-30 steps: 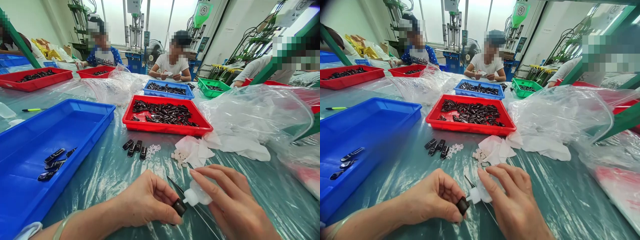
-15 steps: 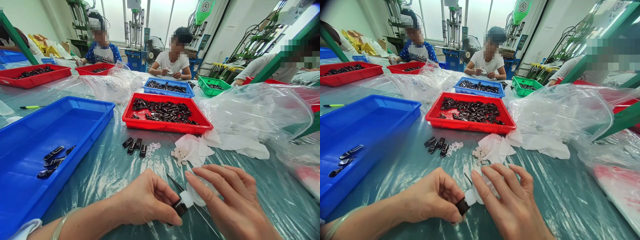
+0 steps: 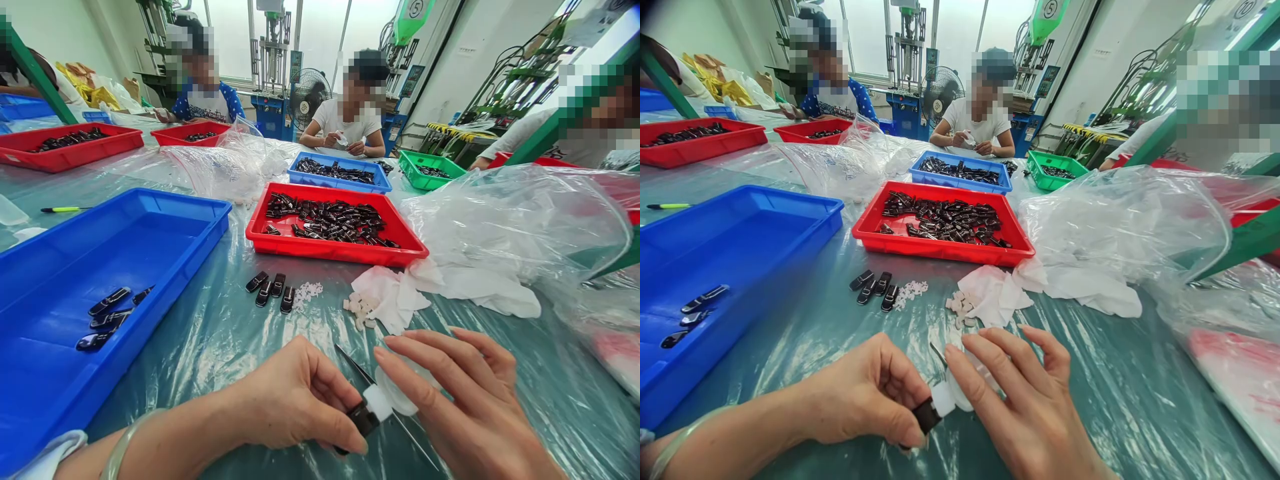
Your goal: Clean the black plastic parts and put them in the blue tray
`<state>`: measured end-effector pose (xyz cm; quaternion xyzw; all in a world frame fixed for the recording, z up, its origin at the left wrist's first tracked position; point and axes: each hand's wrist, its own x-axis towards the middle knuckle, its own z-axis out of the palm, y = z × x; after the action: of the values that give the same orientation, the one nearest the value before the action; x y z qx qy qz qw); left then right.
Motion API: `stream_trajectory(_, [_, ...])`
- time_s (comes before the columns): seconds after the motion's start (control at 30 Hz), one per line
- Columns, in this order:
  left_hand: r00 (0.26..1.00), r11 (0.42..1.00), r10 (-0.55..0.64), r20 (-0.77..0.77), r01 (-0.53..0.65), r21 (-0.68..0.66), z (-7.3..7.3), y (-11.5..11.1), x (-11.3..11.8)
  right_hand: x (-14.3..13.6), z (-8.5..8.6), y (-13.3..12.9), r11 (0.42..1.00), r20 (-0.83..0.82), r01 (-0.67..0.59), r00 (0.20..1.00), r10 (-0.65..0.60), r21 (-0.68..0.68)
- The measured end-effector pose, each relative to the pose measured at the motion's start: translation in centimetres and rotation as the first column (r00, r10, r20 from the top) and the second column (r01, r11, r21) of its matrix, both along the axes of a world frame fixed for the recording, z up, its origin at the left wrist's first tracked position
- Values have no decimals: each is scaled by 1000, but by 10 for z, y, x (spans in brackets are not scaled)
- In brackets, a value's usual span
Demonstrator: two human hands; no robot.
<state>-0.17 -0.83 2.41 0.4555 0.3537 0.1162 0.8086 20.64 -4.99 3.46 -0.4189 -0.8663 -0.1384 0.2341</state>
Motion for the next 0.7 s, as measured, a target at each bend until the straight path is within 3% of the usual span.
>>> stream_trajectory(0.2, [1000, 1000, 0, -4, 0, -8, 0, 0, 0, 2, -3, 0, 1000, -51, -13, 999, 13, 11])
stream_trajectory(0.6, [1000, 1000, -24, -14, 24, -10, 4, -1, -1, 7, -2, -1, 998, 17, -58, 998, 58, -18])
stream_trajectory(0.7, [999, 1000, -27, -23, 27, -14, 3, -1, -1, 4, -3, -1, 999, -82, -47, 996, 47, -5])
